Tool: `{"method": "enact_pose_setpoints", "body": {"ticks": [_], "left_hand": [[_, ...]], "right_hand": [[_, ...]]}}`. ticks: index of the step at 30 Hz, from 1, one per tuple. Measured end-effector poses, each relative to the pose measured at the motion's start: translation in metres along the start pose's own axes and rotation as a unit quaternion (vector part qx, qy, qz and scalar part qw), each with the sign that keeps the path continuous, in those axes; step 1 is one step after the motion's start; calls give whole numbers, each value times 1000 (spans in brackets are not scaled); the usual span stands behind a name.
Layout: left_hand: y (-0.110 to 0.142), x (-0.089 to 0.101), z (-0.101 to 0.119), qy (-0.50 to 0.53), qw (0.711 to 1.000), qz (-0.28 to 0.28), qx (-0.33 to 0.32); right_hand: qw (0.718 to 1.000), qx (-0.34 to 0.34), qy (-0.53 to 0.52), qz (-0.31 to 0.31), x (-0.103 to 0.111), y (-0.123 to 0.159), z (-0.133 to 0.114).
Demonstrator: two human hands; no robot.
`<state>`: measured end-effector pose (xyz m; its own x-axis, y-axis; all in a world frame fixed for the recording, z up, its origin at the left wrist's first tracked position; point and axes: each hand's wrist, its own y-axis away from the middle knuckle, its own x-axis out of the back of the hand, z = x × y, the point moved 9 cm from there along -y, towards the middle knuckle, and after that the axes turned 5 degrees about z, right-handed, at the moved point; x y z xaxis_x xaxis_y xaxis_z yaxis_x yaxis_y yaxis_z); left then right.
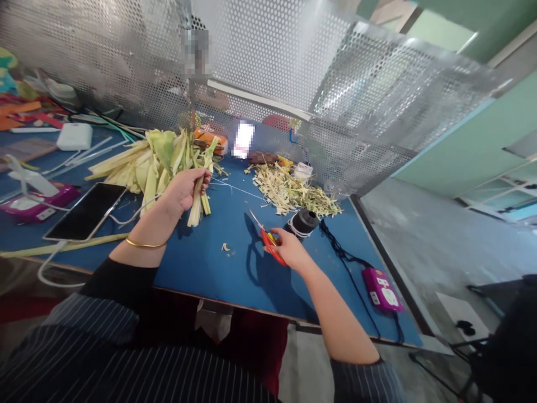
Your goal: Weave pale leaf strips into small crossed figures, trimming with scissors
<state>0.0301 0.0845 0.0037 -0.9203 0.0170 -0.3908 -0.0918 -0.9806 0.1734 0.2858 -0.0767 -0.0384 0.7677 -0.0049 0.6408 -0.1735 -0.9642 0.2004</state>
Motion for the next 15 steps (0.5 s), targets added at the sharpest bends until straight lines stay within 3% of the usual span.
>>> {"method": "enact_pose_setpoints", "body": {"ticks": [3,8,12,15], "left_hand": [[-2,6,8,-5,999,18,-43],[-1,7,13,-53,994,30,-86],[1,2,11,-51,995,7,-86],[5,-2,11,-55,995,2,-78]], "right_hand": [[980,8,-187,-68,-18,15,-12],[915,109,-373,-109,-27,28,-74],[856,74,-477,-184,-48,19,-100],[822,38,-522,-225,-65,11,-98]]}}
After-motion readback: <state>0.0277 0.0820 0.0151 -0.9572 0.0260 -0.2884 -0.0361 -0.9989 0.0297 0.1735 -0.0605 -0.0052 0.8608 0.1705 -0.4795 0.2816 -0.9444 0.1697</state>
